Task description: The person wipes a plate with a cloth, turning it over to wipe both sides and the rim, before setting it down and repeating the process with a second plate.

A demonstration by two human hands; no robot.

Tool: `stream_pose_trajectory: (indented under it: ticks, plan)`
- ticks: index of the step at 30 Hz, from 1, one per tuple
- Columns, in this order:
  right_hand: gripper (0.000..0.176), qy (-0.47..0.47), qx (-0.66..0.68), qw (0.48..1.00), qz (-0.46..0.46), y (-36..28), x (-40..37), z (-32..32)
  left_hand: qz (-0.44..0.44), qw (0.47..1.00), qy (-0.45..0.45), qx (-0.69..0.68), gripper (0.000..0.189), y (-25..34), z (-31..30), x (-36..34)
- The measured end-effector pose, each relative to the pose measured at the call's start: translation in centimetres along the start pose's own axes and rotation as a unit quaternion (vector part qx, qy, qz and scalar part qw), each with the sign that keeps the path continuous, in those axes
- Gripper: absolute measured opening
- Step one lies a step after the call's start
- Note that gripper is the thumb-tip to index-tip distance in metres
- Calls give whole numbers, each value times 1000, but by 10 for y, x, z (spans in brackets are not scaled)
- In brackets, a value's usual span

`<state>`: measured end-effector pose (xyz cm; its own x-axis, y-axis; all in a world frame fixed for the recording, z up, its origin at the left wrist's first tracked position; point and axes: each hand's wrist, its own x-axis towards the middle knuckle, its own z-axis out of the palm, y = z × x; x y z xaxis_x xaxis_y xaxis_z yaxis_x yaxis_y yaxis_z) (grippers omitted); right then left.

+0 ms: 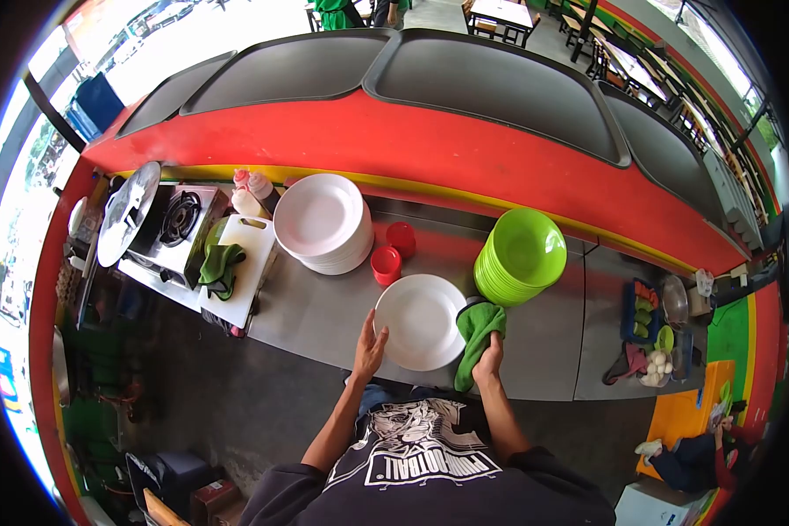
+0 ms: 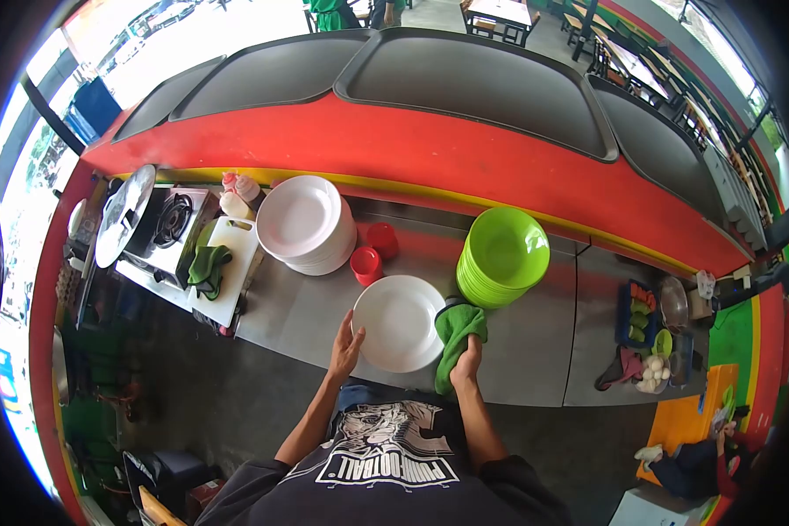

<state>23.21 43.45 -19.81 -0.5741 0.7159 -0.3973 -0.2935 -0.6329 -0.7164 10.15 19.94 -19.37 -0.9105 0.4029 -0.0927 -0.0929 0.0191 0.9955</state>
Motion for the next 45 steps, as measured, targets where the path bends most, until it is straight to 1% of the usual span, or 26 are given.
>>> stream_pose_trajectory:
  ticks: [2,4,5,6,8,10,13,15,16,18,21,22,25,26,29,31,32,34,35,36,37,39,40,43,44,45]
  plan:
    - [45,-20,-38,999,-10,2,4,-4,0,1000,-3,3,65,1,4,-5]
    - [40,-27,-113,992,-56,6,3,2,9,1000,1,26,67,-2,4,-11]
    - [39,-30,-150,985,-79,5,0,7,2,1000,5,14,66,-3,4,-13]
    - [38,-45,-216,970,-101,2,-3,11,-4,1000,7,2,66,-3,3,-16]
    - [38,-67,-269,954,-116,-4,-7,17,-18,1000,14,-14,64,-4,5,-20]
    - [38,-90,-304,939,-134,-3,-8,19,-33,999,25,-19,61,-3,5,-22]
    - [38,-158,-344,914,-144,-5,-7,20,-63,997,37,-18,58,5,6,-26]
    - [33,-194,-441,846,-227,2,-2,17,-70,997,44,-8,56,12,6,-28]
    - [30,-212,-491,801,-268,6,0,15,-73,996,48,-3,56,14,6,-28]
    - [25,-242,-580,697,-345,15,4,9,-39,997,63,-4,54,10,5,-28]
    - [24,-274,-652,557,-436,22,2,8,1,997,72,-1,53,12,2,-30]
    - [26,-284,-677,510,-448,25,3,10,12,997,74,1,53,15,0,-31]
    - [31,-339,-679,541,-362,37,3,18,36,996,83,19,54,27,-5,-34]
    - [30,-337,-664,538,-395,41,2,21,34,995,94,32,54,33,-6,-37]
    - [28,-375,-667,539,-352,55,0,23,31,991,119,50,54,55,-6,-44]
    - [24,-408,-631,543,-376,64,-3,26,29,990,131,38,54,67,-6,-45]
    - [22,-423,-612,544,-388,68,-5,28,15,991,136,-4,54,67,-8,-46]
    - [22,-453,-569,587,-356,77,-13,35,-13,986,143,-89,54,69,-11,-47]
    - [21,-466,-547,607,-340,79,-18,40,-16,983,151,-101,53,71,-12,-47]
    - [21,-483,-548,589,-345,80,-22,43,-20,981,158,-113,53,72,-12,-47]
    - [22,-490,-535,591,-352,83,-26,47,-24,978,164,-125,53,74,-12,-47]
    - [23,-504,-509,595,-364,90,-33,54,2,976,199,-85,51,72,-13,-47]
    - [24,-490,-512,594,-382,91,-40,56,15,974,216,-66,51,70,-14,-47]
    - [22,-543,-498,584,-340,79,-59,79,-34,961,227,-153,45,49,-36,-51]
    - [21,-547,-479,579,-369,76,-67,86,-30,955,234,-177,47,61,-34,-50]
    - [20,-557,-483,583,-342,73,-77,93,-40,952,236,-191,47,70,-33,-49]
